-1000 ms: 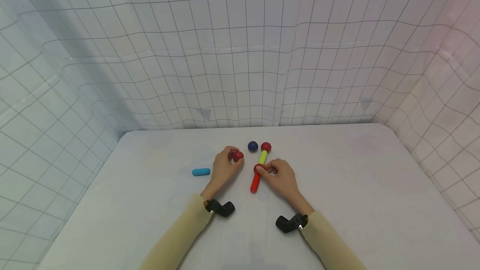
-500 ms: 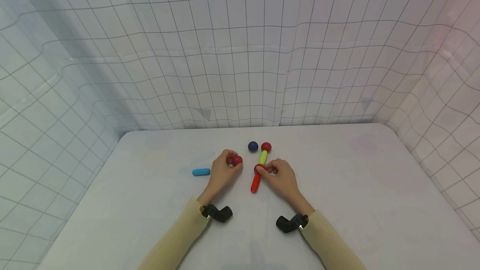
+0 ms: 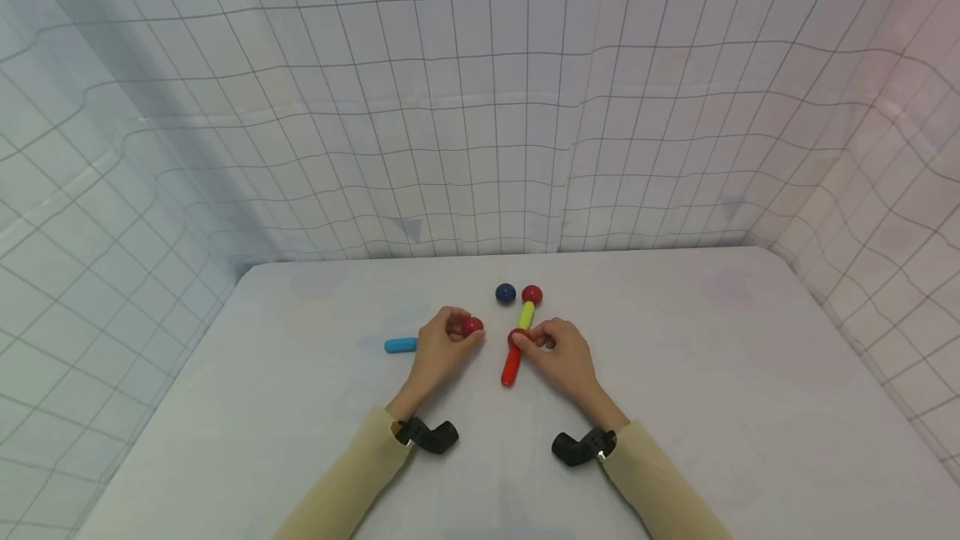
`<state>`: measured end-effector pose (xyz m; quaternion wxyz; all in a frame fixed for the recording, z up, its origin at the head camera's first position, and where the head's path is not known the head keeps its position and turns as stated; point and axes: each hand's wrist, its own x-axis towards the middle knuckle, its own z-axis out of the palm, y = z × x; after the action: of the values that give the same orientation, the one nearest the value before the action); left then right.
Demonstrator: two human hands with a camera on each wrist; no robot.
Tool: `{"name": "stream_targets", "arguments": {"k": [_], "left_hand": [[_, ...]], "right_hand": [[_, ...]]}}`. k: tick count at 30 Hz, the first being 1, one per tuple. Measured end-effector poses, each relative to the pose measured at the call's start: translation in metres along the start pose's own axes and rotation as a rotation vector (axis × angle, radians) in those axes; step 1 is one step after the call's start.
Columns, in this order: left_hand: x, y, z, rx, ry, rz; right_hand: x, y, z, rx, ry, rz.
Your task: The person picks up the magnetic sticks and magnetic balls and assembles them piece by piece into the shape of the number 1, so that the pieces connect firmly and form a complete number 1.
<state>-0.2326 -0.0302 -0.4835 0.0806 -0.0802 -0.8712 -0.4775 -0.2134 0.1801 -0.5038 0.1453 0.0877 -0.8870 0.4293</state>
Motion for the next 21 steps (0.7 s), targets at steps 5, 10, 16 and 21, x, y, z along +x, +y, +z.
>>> {"name": "stream_targets", "arguments": {"k": [5, 10, 16, 21], "left_hand": [[-0.003, 0.001, -0.001, 0.005, -0.014, 0.014], [-0.008, 0.002, -0.003, 0.022, -0.035, 0.006], [-0.013, 0.003, -0.004, 0.01, -0.036, -0.003], [-0.016, 0.001, -0.005, -0.016, -0.038, 0.012]], "right_hand": [[0.0, 0.0, 0.0, -0.003, -0.003, 0.009], [0.0, 0.001, 0.0, -0.013, -0.006, 0.012], [0.0, 0.0, -0.001, -0.007, -0.004, 0.003], [-0.001, -0.002, -0.002, -0.005, -0.005, 0.011]]}}
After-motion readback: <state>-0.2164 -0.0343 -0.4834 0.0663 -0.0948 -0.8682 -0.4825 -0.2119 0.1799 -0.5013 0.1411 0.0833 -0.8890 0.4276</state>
